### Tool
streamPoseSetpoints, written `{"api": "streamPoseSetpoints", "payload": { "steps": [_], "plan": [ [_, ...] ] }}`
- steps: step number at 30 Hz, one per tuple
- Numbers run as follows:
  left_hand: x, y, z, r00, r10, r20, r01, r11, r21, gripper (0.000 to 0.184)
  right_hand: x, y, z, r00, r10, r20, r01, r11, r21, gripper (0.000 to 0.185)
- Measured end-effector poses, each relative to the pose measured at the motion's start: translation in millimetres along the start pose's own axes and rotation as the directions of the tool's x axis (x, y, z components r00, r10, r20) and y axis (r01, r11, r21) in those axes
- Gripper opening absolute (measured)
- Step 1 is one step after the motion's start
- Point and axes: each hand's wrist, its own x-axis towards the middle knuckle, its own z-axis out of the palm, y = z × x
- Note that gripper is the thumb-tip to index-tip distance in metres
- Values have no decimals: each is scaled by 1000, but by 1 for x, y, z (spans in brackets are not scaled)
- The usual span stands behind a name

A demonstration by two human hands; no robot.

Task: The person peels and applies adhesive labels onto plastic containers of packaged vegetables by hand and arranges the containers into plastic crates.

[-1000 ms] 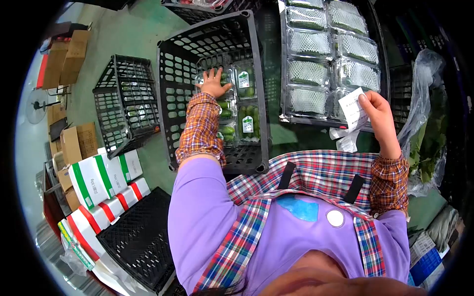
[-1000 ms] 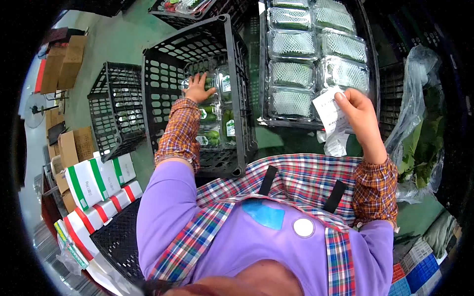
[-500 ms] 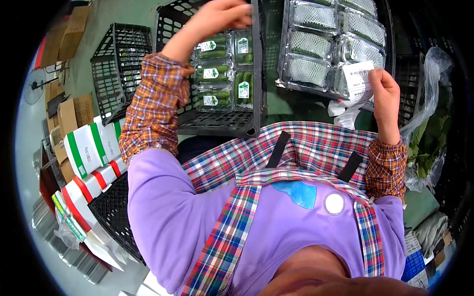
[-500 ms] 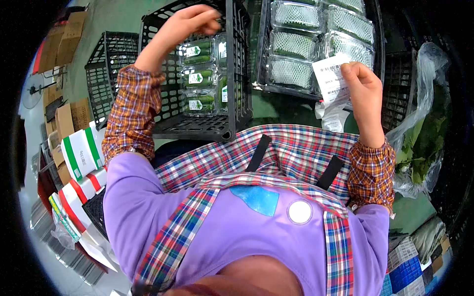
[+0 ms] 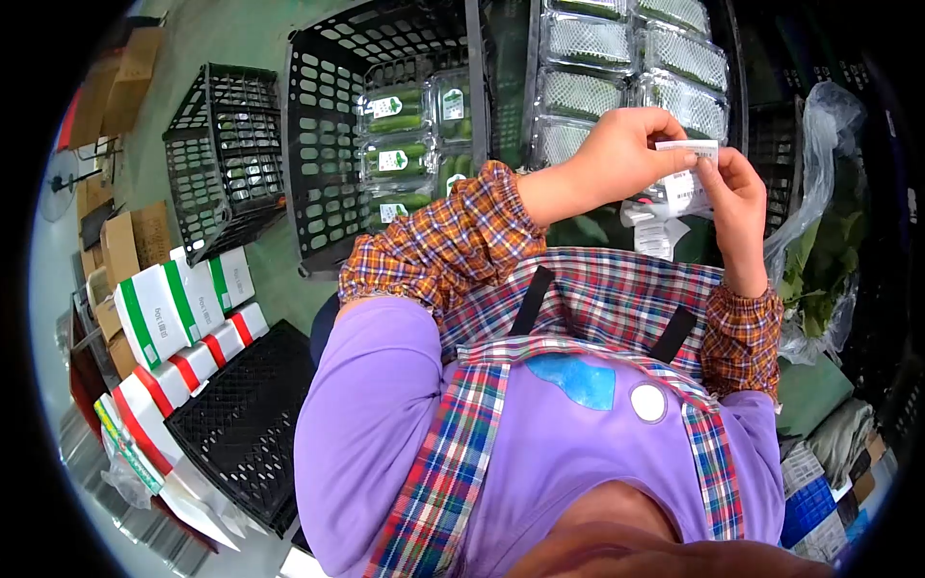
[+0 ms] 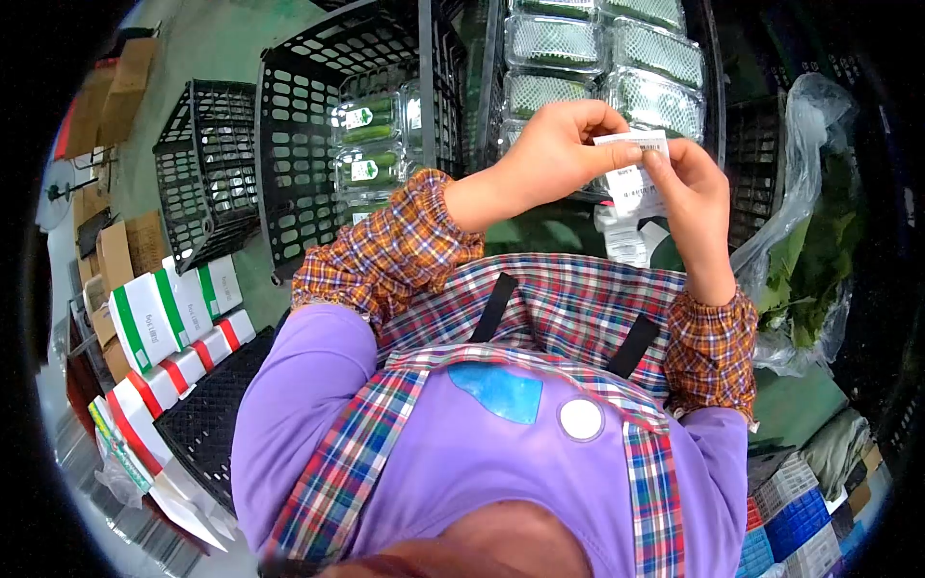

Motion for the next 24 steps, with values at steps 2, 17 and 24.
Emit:
{"api": "streamPoseSetpoints", "payload": {
  "steps": [2, 17, 24],
  "plan": [
    [5, -6, 6, 997, 47, -63, -46, 999, 16, 23, -1, 3, -3, 999, -29, -27, 27, 996, -84, 17],
    [25, -37, 21, 972, 106, -209, -115, 993, -35, 28, 11, 25, -30, 997, 49, -66, -42, 994, 101, 11],
    [31, -51, 18, 991, -76, -112, 41, 957, -288, 20, 14, 26, -31, 991, 29, -131, -14, 993, 119, 14]
  ]
}}
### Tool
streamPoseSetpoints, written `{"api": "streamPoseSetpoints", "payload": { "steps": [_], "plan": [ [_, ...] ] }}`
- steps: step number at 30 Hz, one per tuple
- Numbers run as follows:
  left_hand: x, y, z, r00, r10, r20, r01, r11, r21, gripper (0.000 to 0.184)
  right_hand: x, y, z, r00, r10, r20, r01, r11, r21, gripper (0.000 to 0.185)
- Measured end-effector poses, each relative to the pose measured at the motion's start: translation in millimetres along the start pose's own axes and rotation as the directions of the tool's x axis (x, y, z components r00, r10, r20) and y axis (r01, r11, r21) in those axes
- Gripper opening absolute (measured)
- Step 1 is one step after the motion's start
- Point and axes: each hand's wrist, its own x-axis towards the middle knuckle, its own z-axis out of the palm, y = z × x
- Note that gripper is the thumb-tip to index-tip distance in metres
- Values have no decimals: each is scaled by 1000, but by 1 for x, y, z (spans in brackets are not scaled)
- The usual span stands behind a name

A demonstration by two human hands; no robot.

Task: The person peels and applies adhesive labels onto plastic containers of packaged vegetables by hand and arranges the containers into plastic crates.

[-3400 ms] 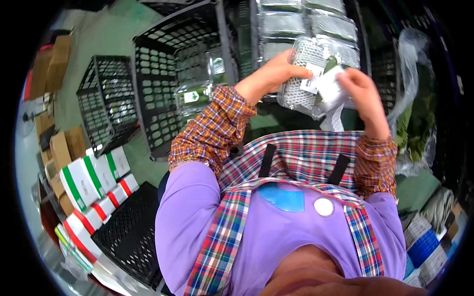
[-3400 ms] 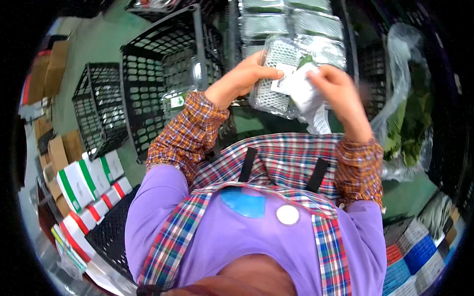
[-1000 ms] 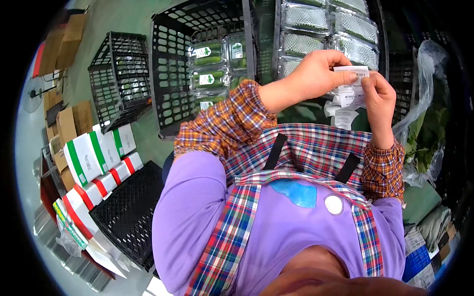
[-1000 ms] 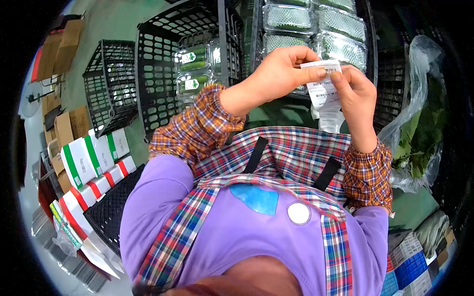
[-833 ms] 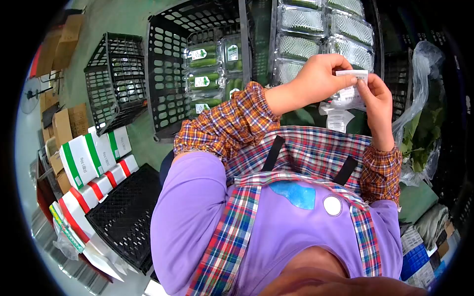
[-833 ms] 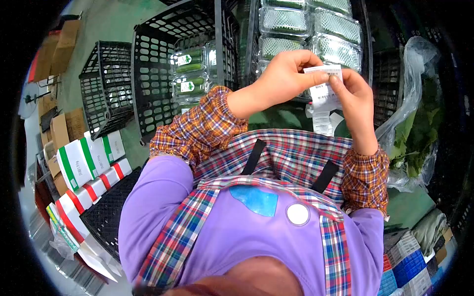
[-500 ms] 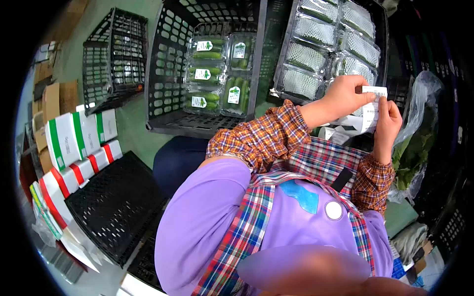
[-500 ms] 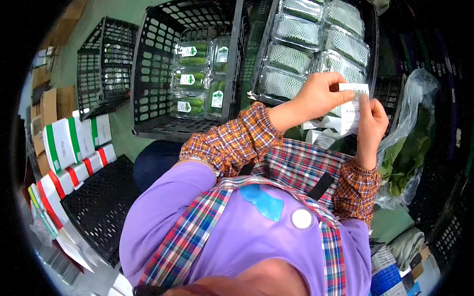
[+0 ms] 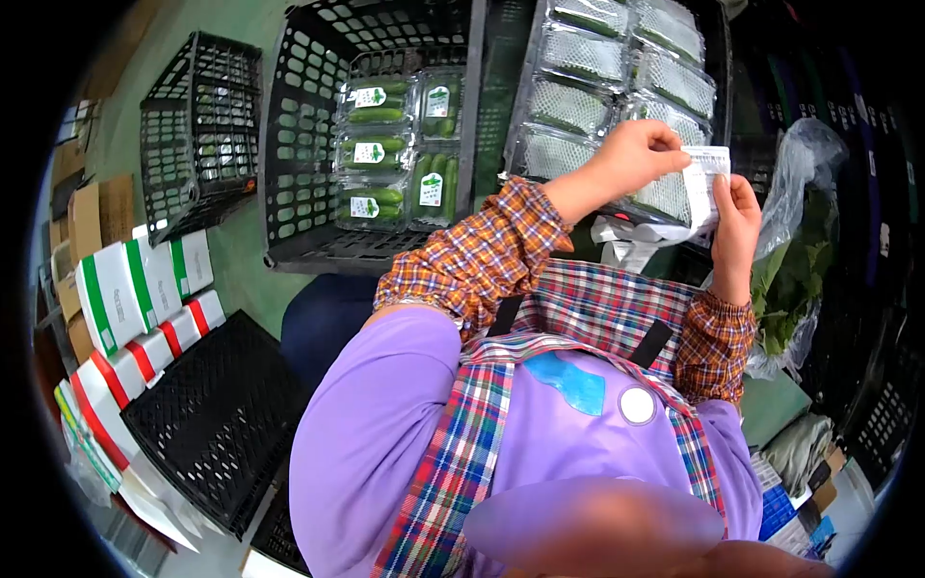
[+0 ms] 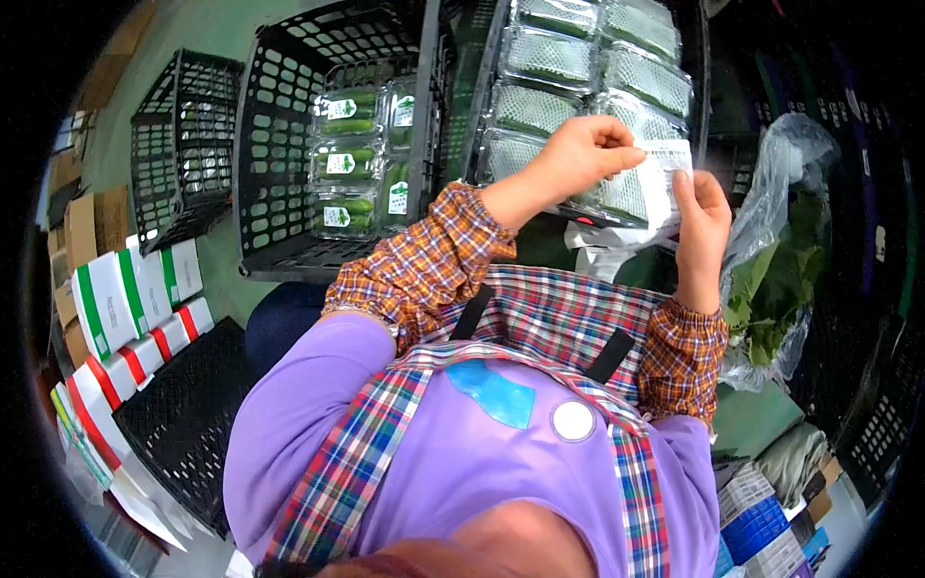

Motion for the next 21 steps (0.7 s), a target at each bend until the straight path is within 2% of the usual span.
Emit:
{"api": "streamPoseSetpoints", "payload": {
  "steps": [1, 4, 6, 8, 11, 14, 16, 19, 21],
  "plan": [
    [0, 3, -3, 997, -49, 65, 52, 998, -45, 21, 2, 4, -3, 1000, 2, -8, -2, 1000, 25, 15],
    [18, -7, -22, 996, -84, 25, 82, 995, 57, 28, 3, -2, 1, 994, 2, -114, 2, 999, 40, 17],
    [33, -12, -54, 972, -220, -84, 230, 964, 133, 37, 5, 5, -8, 992, 10, -129, 4, 994, 108, 20],
    [46, -30, -84, 917, -348, -194, 388, 891, 238, 44, 4, 3, -5, 985, -24, -173, 52, 986, 159, 20],
    [46, -51, -83, 842, -519, -143, 539, 810, 233, 52, 5, 1, -9, 988, 15, -157, 32, 955, 294, 19],
    [41, -77, -56, 711, -699, -76, 690, 674, 263, 63, 7, -1, -8, 985, 37, -169, 24, 938, 345, 20],
    [40, -118, -34, 720, -671, -175, 684, 644, 343, 65, 8, 1, -9, 984, 40, -174, 25, 935, 354, 21],
    [42, -134, -20, 743, -663, -86, 639, 666, 386, 68, 7, 0, -9, 982, 33, -185, 38, 930, 365, 21],
    [42, -145, -16, 829, -523, -198, 542, 667, 511, 67, 7, 0, -12, 981, 37, -190, 34, 933, 358, 21]
  ]
}}
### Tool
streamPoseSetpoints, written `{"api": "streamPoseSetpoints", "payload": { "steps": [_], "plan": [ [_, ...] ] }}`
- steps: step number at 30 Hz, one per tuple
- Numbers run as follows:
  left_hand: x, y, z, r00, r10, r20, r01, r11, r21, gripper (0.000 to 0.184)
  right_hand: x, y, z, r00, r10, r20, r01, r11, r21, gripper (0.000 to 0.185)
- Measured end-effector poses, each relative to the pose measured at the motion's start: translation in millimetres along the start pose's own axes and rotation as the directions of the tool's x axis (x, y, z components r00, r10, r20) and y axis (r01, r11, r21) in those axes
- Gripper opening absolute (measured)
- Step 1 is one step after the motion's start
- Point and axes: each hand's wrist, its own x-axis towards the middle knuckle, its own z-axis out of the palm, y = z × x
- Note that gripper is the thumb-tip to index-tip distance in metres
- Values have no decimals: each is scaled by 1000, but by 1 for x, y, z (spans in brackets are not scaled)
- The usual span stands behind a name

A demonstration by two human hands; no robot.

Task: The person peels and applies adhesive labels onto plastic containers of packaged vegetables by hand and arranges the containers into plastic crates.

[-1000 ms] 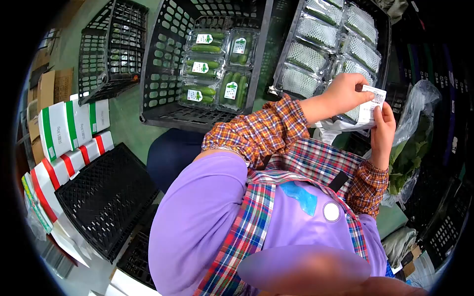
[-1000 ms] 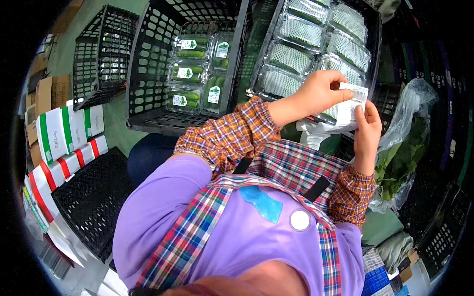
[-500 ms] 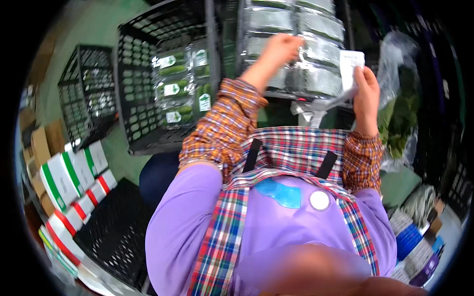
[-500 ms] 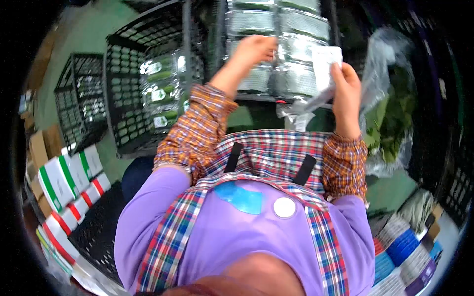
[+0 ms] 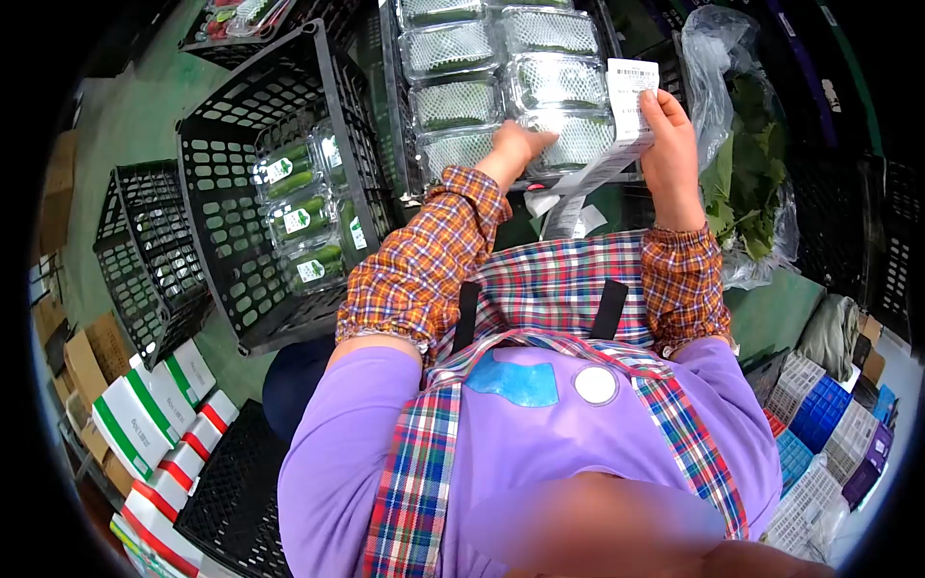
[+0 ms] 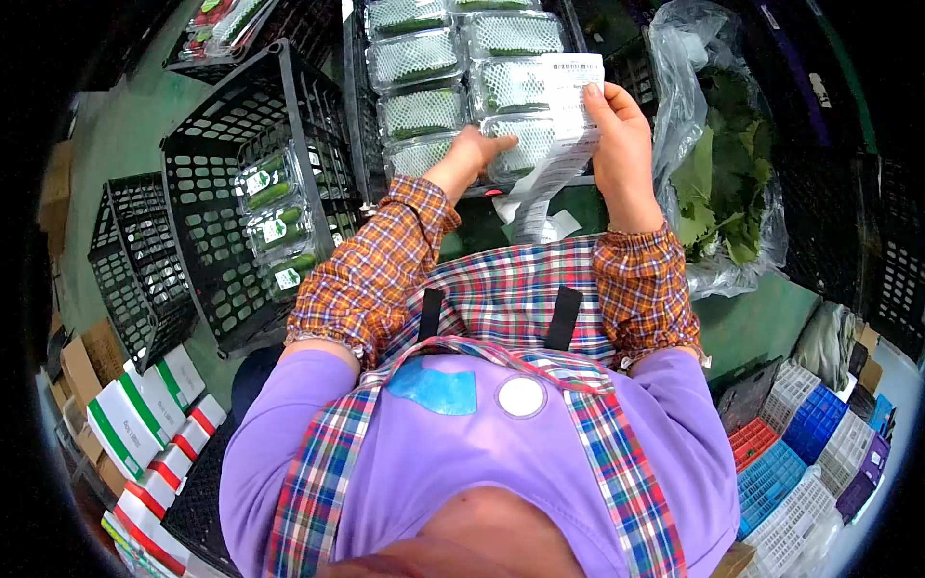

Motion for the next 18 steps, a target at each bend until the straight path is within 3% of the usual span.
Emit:
{"api": "streamPoseSetpoints", "payload": {
  "steps": [2, 5, 7, 11, 12, 15, 17, 18],
  "plan": [
    [6, -8, 5, 992, 78, -99, -75, 997, 33, 61, 0, 1, 0, 1000, 10, 5, -10, 1000, 2, 21],
    [-45, 24, -12, 986, 127, -106, -155, 933, -323, 52, -2, -2, 0, 1000, 16, 13, -16, 1000, 12, 22],
    [-37, 30, -16, 999, 47, -13, -49, 955, -292, 47, -3, -4, 2, 1000, 6, 7, -6, 1000, 17, 22],
    [-32, 48, -38, 951, 52, 303, 12, 979, -205, 38, -4, -9, 1, 1000, -16, 9, 15, 999, 40, 22],
    [-42, 60, -53, 916, 64, 396, -22, 994, -110, 44, -4, -8, -1, 1000, -18, 5, 18, 999, 42, 23],
    [-41, 58, -82, 912, 108, 396, -188, 968, 169, 51, -5, -11, 1, 1000, -12, 12, 12, 1000, 28, 23],
    [-25, 50, -108, 838, -62, 541, -114, 951, 286, 60, -5, -10, 0, 1000, -13, 14, 13, 1000, 5, 24],
    [-35, 59, -117, 836, -104, 539, -102, 936, 338, 74, -5, -10, 1, 1000, -10, 28, 10, 1000, 6, 24]
  ]
}}
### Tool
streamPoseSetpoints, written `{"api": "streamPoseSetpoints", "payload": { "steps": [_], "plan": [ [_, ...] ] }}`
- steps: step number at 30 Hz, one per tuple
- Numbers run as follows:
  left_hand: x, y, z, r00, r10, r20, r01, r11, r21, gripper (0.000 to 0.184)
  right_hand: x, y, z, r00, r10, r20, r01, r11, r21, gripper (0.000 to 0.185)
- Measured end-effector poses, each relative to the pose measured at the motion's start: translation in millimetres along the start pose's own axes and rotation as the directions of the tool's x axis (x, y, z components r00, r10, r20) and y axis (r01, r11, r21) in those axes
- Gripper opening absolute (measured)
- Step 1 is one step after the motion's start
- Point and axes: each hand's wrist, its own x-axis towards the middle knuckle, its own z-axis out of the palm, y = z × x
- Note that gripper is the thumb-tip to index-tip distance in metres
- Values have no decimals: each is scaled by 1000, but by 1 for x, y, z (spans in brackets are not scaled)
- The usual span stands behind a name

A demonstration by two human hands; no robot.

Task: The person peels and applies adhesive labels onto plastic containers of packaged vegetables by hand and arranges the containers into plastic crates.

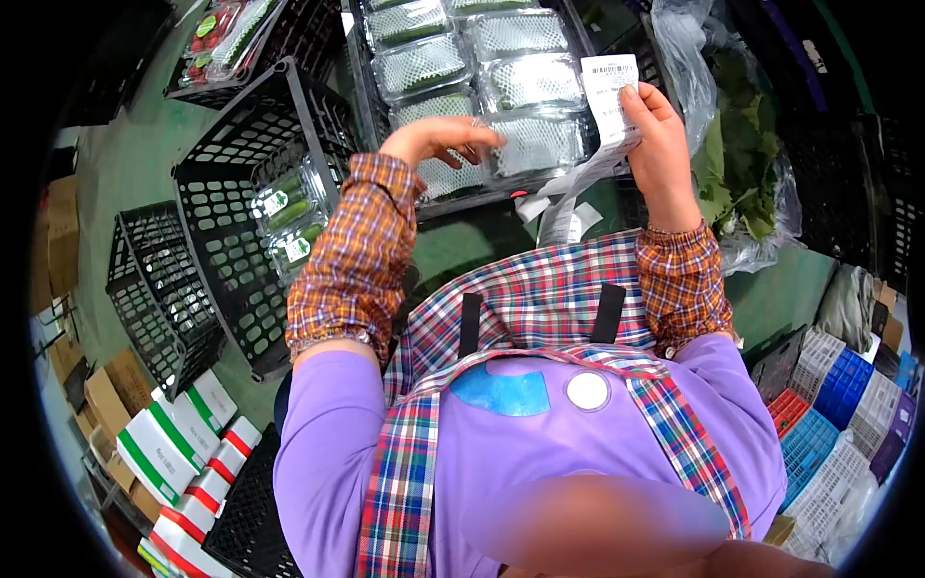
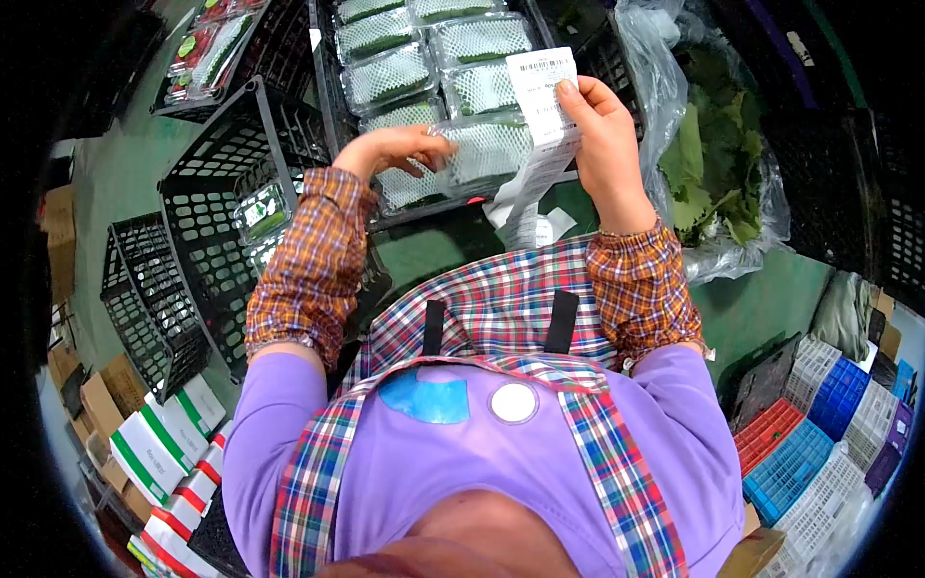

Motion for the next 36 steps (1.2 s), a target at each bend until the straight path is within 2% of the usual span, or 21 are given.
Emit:
{"api": "streamPoseSetpoints", "payload": {
  "steps": [1, 3, 4, 5, 7, 10, 13, 15, 17, 19, 22, 25, 26, 29, 33, 34, 36],
  "plan": [
    [1, 2, -4, 999, 17, 29, -18, 1000, 16, 78, -1, 0, 1, 1000, 7, 16, -7, 1000, 3, 24],
    [27, 9, -4, 999, -53, -11, 54, 991, 126, 87, -1, -2, 5, 999, 19, 40, -19, 1000, 3, 24],
    [39, 21, -5, 997, -77, -19, 79, 970, 228, 93, -2, -4, 8, 999, 29, 44, -29, 1000, -1, 24],
    [31, 41, 1, 998, -51, -20, 55, 965, 255, 93, -2, -4, 10, 998, 39, 47, -39, 999, -7, 24],
    [43, 55, 13, 999, -35, -28, 41, 961, 274, 84, -1, -2, 12, 999, 30, 33, -29, 999, -27, 24],
    [55, 69, 26, 999, 33, 26, -41, 904, 426, 80, -5, -4, 11, 999, 28, 17, -27, 998, -50, 24],
    [91, 60, 25, 974, 215, 76, -227, 877, 424, 72, -7, -9, 14, 999, 25, 21, -23, 995, -93, 22],
    [88, 40, 13, 960, 274, 63, -281, 949, 141, 64, -8, -11, 12, 996, 32, 77, -18, 984, -176, 21],
    [45, 28, 3, 950, 314, 5, -309, 938, -156, 65, -11, -9, 13, 995, 13, 100, 14, 965, -262, 20],
    [10, 8, 2, 906, 415, -83, -400, 777, -486, 70, -13, -8, 16, 993, 42, 113, 3, 930, -366, 22],
    [-51, 17, 11, 809, 556, -193, -558, 622, -549, 85, -16, -9, 24, 985, 32, 170, 58, 866, -497, 23],
    [-55, 9, 23, 765, 558, -321, -621, 507, -598, 87, -17, -10, 29, 971, 61, 229, 87, 809, -582, 25],
    [-57, 8, 26, 778, 567, -271, -589, 509, -628, 84, -18, -6, 31, 973, 11, 232, 137, 780, -611, 29],
    [-56, 9, 42, 821, 525, -225, -504, 480, -718, 84, -18, -8, 32, 957, 32, 289, 199, 653, -731, 34],
    [-47, 2, 58, 870, 443, -218, -420, 433, -797, 73, -18, -6, 30, 954, 86, 286, 190, 564, -804, 36],
    [-42, 0, 60, 837, 505, -212, -457, 432, -777, 71, -16, -4, 29, 951, 95, 294, 199, 538, -819, 35],
    [-35, -3, 63, 843, 498, -205, -448, 438, -779, 72, -14, -1, 26, 944, 115, 308, 217, 484, -848, 34]
  ]
}}
